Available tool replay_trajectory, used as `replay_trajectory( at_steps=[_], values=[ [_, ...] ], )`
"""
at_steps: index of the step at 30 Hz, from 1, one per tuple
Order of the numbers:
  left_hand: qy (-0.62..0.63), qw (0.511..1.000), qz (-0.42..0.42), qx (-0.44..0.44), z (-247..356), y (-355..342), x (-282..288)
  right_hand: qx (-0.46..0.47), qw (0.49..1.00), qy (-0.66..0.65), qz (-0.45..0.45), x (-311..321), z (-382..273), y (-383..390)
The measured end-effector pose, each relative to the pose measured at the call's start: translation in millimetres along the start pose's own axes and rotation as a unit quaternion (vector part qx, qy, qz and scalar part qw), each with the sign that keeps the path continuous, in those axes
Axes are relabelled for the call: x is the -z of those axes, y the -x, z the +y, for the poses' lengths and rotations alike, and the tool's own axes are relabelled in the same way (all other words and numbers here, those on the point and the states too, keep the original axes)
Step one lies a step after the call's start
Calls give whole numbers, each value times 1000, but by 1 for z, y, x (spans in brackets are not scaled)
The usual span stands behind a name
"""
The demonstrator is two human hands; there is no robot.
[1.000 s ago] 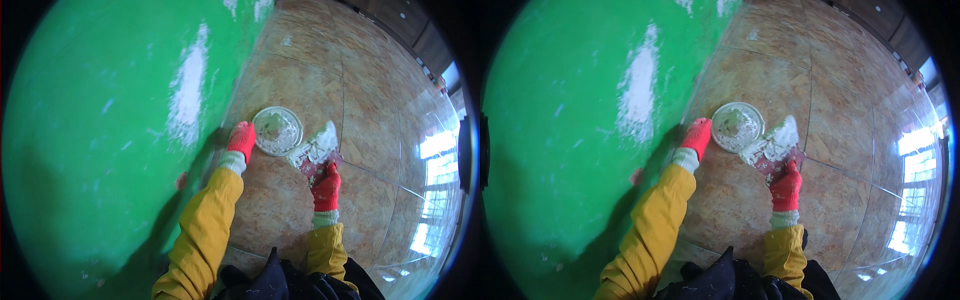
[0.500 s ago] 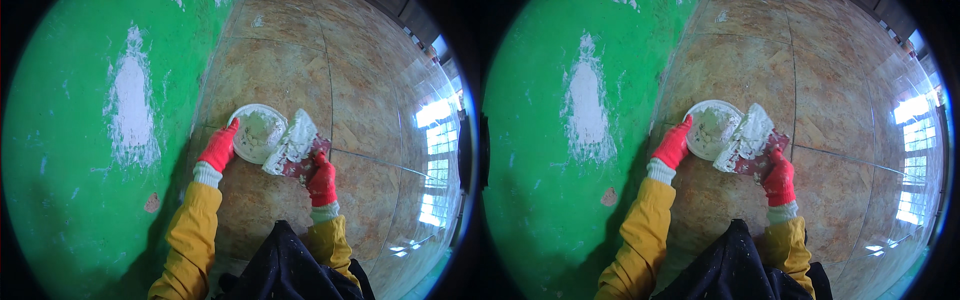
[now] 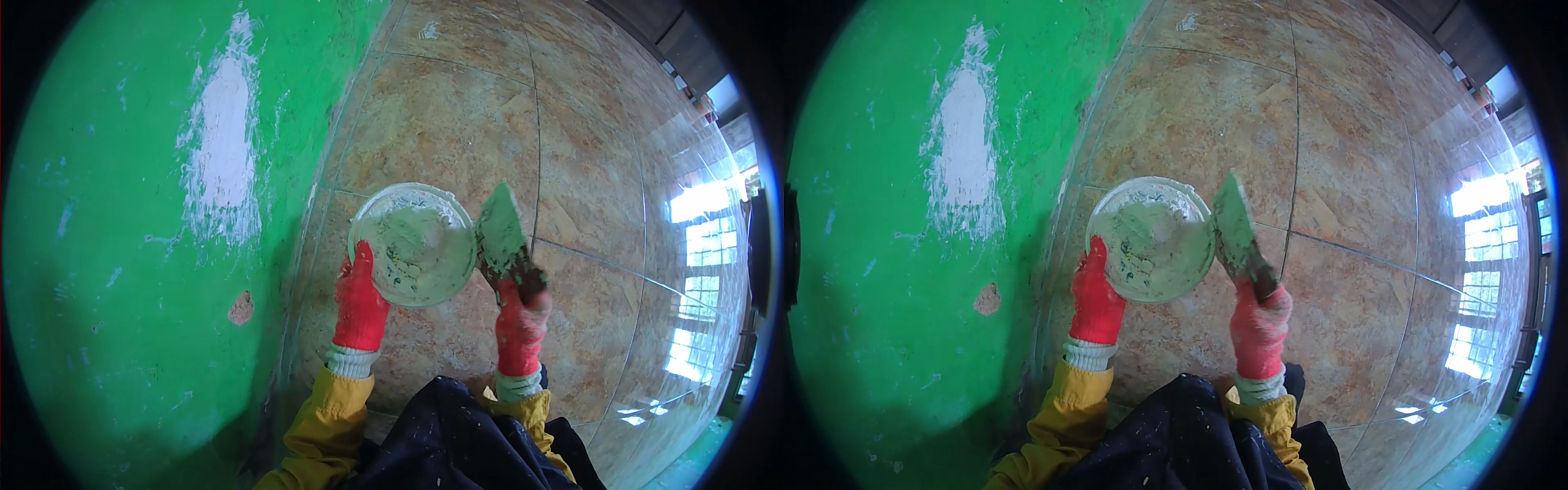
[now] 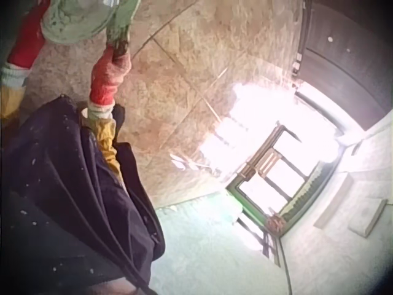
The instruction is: The person applies putty onto damaged spots on a wall using a putty knife and scrapes putty from a container lid.
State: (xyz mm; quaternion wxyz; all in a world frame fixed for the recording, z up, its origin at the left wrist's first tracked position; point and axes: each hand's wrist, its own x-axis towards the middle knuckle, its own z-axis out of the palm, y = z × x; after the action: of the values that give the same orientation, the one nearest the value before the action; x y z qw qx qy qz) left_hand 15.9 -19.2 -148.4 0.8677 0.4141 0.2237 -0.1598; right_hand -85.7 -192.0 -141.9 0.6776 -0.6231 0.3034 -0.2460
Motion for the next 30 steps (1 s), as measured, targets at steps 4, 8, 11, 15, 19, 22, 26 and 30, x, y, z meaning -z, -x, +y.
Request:
replay_trajectory(
  at_steps=[4, 8, 11, 15, 19, 22, 26, 30],
  values=[
    [6, 1000, 16, -19, 11, 12, 0, 40, 994, 93, -42, -14, -9, 6],
    [23, 998, 31, -46, 19, 27, -2, 57, 991, 94, -75, -22, -11, 6],
    [20, 998, 23, -58, 17, 33, 2, 52, 990, 103, -78, -26, -7, 6],
    [19, 998, 41, -44, 8, 26, 13, 26, 990, 120, -69, -32, -2, 7],
    [92, 996, 2, -7, -10, 17, 31, 2, 986, 154, -65, -30, 1, 4],
    [82, 994, -47, 46, -7, 17, 37, 2, 987, 145, -63, -29, -11, 6],
    [0, 993, -118, 21, -6, 16, 58, -4, 991, 131, -33, -26, -22, 11],
    [-73, 987, -135, 43, 9, 39, 54, -2, 991, 126, -36, -19, -33, 15]
  ],
)
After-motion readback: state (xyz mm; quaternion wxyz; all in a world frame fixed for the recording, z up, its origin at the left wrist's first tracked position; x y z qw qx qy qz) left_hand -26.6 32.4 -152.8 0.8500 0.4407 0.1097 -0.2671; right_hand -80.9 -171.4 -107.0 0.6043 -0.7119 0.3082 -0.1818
